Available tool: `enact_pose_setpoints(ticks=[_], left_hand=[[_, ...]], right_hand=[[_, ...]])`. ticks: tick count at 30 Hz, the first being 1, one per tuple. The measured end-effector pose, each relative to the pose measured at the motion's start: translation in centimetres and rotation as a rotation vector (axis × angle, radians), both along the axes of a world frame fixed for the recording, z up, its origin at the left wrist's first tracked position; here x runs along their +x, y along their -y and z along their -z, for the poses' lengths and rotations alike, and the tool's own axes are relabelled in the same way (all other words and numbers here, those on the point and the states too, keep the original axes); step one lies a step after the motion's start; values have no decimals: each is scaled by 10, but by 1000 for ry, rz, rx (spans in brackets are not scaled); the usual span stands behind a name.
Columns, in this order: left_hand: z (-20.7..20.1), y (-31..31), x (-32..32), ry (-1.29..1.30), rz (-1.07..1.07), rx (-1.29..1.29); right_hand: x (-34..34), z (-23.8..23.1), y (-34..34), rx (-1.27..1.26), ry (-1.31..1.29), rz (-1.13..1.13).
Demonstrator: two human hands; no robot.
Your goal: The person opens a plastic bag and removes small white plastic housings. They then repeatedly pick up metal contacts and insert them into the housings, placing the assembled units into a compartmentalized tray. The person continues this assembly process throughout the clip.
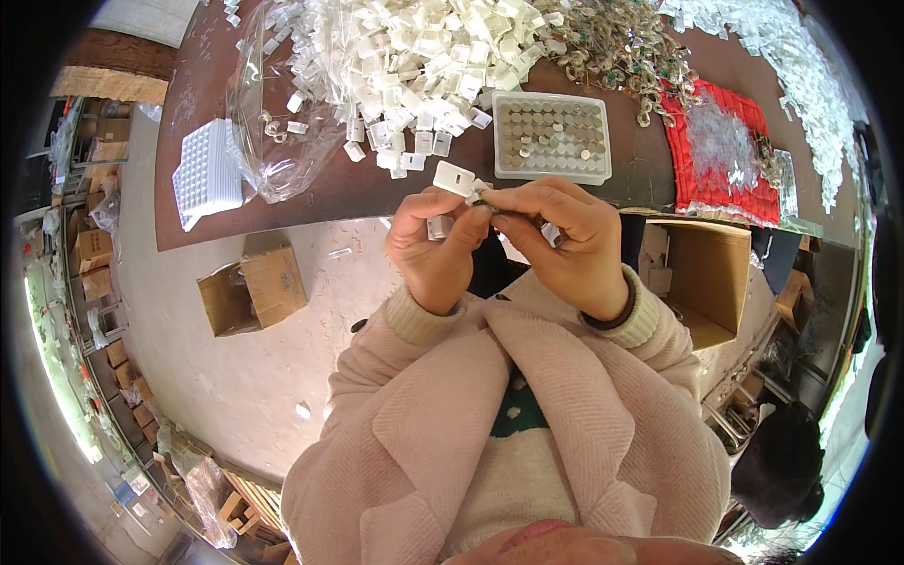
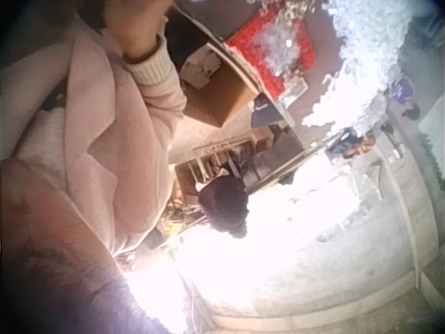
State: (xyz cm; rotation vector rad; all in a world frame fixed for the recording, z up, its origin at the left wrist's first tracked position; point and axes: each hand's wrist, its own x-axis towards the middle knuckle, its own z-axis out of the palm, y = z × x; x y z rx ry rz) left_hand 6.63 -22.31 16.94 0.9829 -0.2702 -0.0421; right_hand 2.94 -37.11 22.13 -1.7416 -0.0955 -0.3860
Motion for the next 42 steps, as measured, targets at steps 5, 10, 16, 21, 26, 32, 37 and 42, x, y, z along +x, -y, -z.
enact_pose_setpoints(ticks=[5, 10, 16, 21, 26, 32, 37, 42], left_hand=[[0, 8, -5, -121, 2, -162], [0, 9, -4, -82, -5, -132], [1, 9, -3, 9, -34, -44], [0, 5, -3, -212, 122, -286], [4, 6, -4, -255, 135, -263], [12, 8, -10, -291, 208, -242], [17, 12, -10, -351, 209, -170], [18, 15, -5, -396, 195, -197]], right_hand=[[2, 0, -14, -1, -18, 65], [1, -11, -7, -124, -28, 68], [3, -15, -4, 69, -149, 50], [9, -4, -3, 372, -232, -84], [1, 5, -8, -247, 120, 79], [-6, 16, 3, -509, 212, 151], [-16, 21, 14, -394, 76, 133], [-4, 33, 60, -558, 88, 403]])
